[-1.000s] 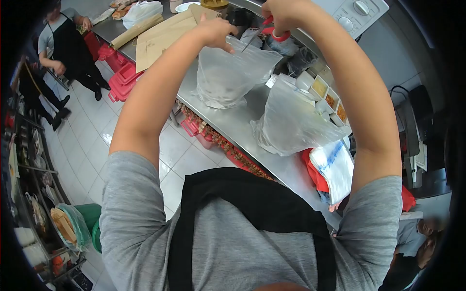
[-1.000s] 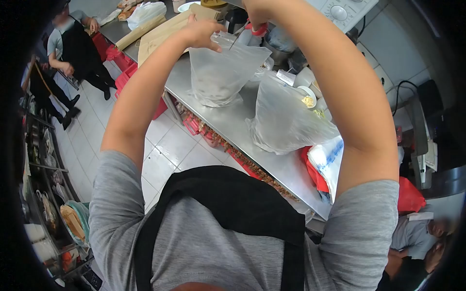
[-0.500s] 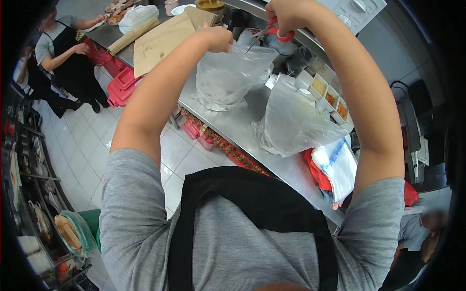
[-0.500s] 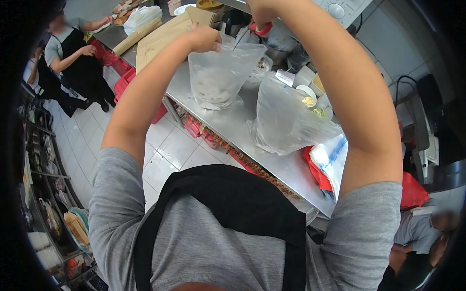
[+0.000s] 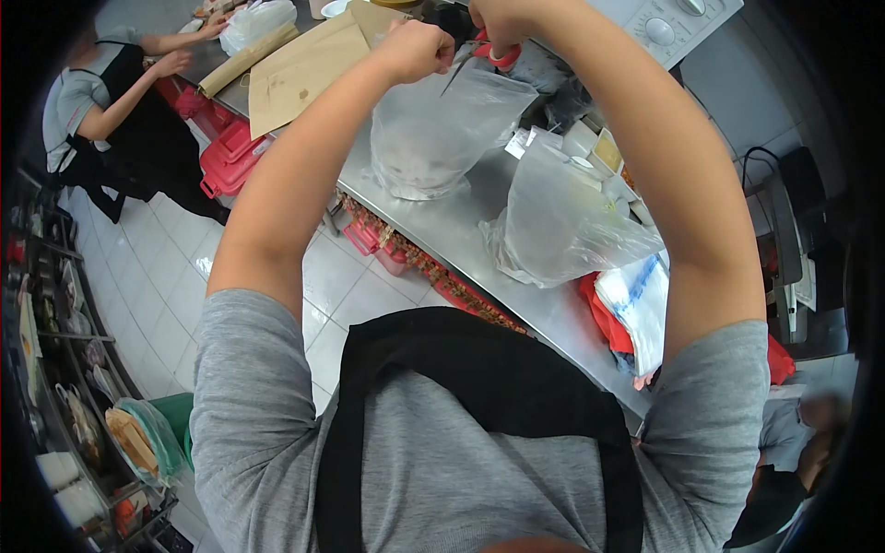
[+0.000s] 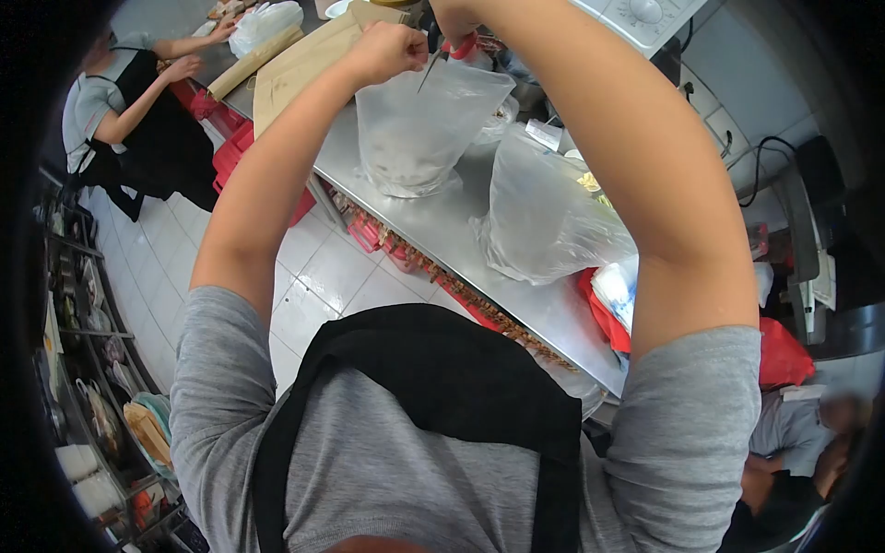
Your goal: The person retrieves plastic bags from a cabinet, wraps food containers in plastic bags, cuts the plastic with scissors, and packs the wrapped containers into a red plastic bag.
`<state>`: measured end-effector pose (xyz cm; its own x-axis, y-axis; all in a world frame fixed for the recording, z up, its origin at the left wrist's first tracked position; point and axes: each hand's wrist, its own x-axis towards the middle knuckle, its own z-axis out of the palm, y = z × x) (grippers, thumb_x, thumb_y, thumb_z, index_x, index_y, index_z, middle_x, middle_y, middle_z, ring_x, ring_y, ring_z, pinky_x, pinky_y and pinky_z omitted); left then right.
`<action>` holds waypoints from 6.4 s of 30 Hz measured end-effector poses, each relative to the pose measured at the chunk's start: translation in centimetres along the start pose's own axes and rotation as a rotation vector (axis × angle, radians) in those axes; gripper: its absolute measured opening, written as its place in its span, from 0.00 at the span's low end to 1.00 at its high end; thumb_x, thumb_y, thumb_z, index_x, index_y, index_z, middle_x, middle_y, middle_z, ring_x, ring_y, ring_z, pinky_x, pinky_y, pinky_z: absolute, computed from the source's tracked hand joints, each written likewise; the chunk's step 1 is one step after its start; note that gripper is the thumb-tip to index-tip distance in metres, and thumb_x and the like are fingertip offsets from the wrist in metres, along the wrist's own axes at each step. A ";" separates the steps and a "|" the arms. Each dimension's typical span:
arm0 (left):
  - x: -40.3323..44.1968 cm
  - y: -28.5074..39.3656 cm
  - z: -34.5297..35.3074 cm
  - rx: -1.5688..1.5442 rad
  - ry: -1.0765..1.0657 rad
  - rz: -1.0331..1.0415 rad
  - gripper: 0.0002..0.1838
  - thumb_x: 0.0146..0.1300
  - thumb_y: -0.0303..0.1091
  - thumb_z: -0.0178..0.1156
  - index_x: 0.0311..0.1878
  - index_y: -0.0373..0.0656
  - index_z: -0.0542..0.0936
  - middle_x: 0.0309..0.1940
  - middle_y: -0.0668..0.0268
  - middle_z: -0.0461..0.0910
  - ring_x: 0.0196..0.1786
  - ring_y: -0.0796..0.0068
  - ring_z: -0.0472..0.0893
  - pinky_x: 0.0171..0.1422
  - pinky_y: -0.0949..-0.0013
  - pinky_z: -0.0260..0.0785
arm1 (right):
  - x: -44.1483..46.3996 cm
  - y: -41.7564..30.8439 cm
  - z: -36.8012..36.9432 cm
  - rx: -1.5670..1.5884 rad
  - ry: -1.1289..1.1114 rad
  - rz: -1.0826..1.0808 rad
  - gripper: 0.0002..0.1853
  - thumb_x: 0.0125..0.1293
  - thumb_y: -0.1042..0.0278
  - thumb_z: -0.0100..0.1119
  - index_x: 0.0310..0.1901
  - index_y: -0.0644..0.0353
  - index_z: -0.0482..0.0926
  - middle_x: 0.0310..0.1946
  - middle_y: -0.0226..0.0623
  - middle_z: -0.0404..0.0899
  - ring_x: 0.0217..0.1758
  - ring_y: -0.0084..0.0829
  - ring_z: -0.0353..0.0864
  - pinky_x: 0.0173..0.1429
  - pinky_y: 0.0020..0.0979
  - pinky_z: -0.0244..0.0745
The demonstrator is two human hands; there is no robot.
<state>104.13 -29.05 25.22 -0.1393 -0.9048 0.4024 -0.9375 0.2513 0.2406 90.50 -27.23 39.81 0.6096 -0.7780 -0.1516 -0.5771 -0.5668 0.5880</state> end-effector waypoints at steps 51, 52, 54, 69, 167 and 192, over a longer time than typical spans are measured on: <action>-1.3 0.5 0.4 0.112 -0.171 0.063 0.08 0.51 0.35 0.64 0.36 0.51 0.84 0.34 0.68 0.84 0.45 0.67 0.80 0.70 0.54 0.47 | 1.1 -2.2 2.8 -0.062 -0.001 -0.090 0.25 0.36 0.56 0.77 0.41 0.49 0.83 0.34 0.26 0.83 0.47 0.32 0.78 0.52 0.50 0.57; -1.4 0.3 0.8 0.090 -0.110 0.099 0.08 0.50 0.34 0.64 0.35 0.50 0.84 0.32 0.67 0.84 0.43 0.68 0.80 0.68 0.55 0.48 | 1.9 -2.2 3.5 -0.037 0.016 -0.096 0.25 0.36 0.56 0.77 0.41 0.50 0.83 0.34 0.27 0.83 0.47 0.32 0.78 0.52 0.50 0.57; -1.7 -0.3 1.7 0.045 0.010 0.172 0.07 0.48 0.32 0.64 0.33 0.48 0.84 0.30 0.67 0.84 0.40 0.68 0.80 0.65 0.56 0.52 | 3.5 -2.4 4.6 0.014 0.048 -0.107 0.26 0.35 0.54 0.77 0.40 0.51 0.83 0.34 0.28 0.83 0.46 0.33 0.79 0.51 0.50 0.58; -4.0 -2.9 4.4 -0.145 0.399 0.282 0.05 0.48 0.26 0.64 0.30 0.46 0.81 0.29 0.66 0.81 0.40 0.65 0.78 0.53 0.62 0.59 | 4.4 -2.5 6.6 0.016 0.032 -0.180 0.25 0.39 0.58 0.75 0.43 0.49 0.82 0.37 0.27 0.83 0.46 0.33 0.79 0.50 0.46 0.61; -5.3 19.1 21.1 -1.516 0.014 0.012 0.14 0.61 0.37 0.61 0.48 0.43 0.76 0.36 0.71 0.77 0.36 0.82 0.75 0.42 0.72 0.69 | -14.4 -5.3 38.0 1.483 0.843 0.580 0.10 0.56 0.75 0.59 0.40 0.65 0.73 0.33 0.34 0.73 0.36 0.27 0.74 0.44 0.30 0.71; -6.1 19.2 23.6 -1.281 0.089 -0.153 0.16 0.57 0.39 0.63 0.44 0.38 0.79 0.38 0.57 0.81 0.37 0.65 0.79 0.46 0.69 0.69 | -11.3 -5.6 37.3 2.219 0.956 0.555 0.07 0.64 0.81 0.42 0.37 0.63 0.72 0.32 0.31 0.74 0.34 0.20 0.71 0.45 0.22 0.68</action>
<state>79.42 -26.84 6.58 0.0098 -0.9400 0.3411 0.0368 0.3412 0.9393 66.55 -25.36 8.60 -0.1089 -0.9622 0.2498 0.2105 -0.2679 -0.9402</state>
